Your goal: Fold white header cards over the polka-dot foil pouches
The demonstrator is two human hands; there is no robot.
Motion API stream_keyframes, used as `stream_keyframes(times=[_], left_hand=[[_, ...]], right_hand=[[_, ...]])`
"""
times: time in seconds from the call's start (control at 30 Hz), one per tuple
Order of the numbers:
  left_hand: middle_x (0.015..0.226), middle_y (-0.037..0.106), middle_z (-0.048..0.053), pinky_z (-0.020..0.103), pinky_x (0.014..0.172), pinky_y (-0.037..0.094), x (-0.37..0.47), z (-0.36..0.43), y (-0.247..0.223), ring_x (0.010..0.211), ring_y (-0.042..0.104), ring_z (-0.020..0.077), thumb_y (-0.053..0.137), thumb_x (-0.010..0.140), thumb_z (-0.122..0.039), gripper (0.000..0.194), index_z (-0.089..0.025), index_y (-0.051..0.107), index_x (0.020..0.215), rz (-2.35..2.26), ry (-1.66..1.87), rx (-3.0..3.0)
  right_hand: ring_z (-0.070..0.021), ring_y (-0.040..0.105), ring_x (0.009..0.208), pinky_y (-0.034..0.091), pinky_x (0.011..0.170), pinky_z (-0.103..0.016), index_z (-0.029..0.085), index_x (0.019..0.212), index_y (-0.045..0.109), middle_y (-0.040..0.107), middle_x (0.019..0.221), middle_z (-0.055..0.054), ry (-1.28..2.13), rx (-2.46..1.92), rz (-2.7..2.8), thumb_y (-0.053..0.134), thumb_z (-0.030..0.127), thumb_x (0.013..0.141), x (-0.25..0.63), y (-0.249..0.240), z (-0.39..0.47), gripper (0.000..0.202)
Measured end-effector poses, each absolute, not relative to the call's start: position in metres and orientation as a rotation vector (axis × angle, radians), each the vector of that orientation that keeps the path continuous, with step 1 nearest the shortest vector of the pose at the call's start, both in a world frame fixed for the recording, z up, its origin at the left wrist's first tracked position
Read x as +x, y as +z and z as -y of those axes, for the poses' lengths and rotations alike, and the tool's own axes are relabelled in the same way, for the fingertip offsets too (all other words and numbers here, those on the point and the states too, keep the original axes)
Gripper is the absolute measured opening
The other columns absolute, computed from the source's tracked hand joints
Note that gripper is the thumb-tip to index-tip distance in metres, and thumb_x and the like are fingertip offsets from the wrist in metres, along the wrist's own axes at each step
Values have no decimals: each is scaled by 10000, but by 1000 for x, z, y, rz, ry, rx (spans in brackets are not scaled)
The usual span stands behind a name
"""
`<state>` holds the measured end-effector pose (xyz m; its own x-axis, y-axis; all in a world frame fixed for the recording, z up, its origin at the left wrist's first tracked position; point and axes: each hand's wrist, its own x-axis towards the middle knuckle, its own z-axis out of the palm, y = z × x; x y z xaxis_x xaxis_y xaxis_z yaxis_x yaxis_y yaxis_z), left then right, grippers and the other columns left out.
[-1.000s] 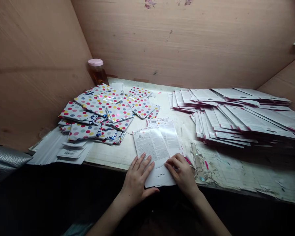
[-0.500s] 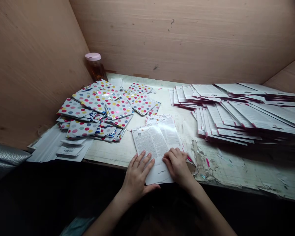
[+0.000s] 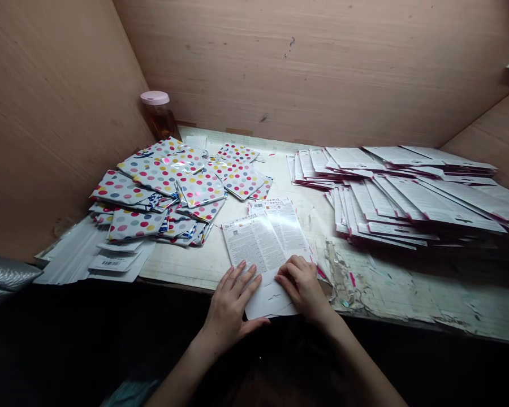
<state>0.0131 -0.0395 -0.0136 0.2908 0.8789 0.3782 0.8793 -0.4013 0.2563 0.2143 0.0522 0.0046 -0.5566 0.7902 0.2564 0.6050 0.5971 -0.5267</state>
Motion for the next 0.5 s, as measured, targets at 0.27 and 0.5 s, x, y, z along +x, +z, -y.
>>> stream_keyframes(times=[0.27,0.5], left_hand=[[1406,527,151,535,1081,367,13,38,-11,1359,389,359,582,799,-642,746,-152,514,1358,1743,-737,-2524],[1396,538,147,533,1090,362,14,40,-11,1357,399,355,602,792,-630,737,-169,512,1360,1745,-769,-2526]], right_hand=[[-186,562,822,360,782,-347,194,850,599,590,828,-23,487,-1099,2333,512,236,955,218,-1,-52,142],[-229,520,844,333,774,-383,163,850,574,576,881,-85,320,-1049,2445,410,173,969,210,-6,-57,203]])
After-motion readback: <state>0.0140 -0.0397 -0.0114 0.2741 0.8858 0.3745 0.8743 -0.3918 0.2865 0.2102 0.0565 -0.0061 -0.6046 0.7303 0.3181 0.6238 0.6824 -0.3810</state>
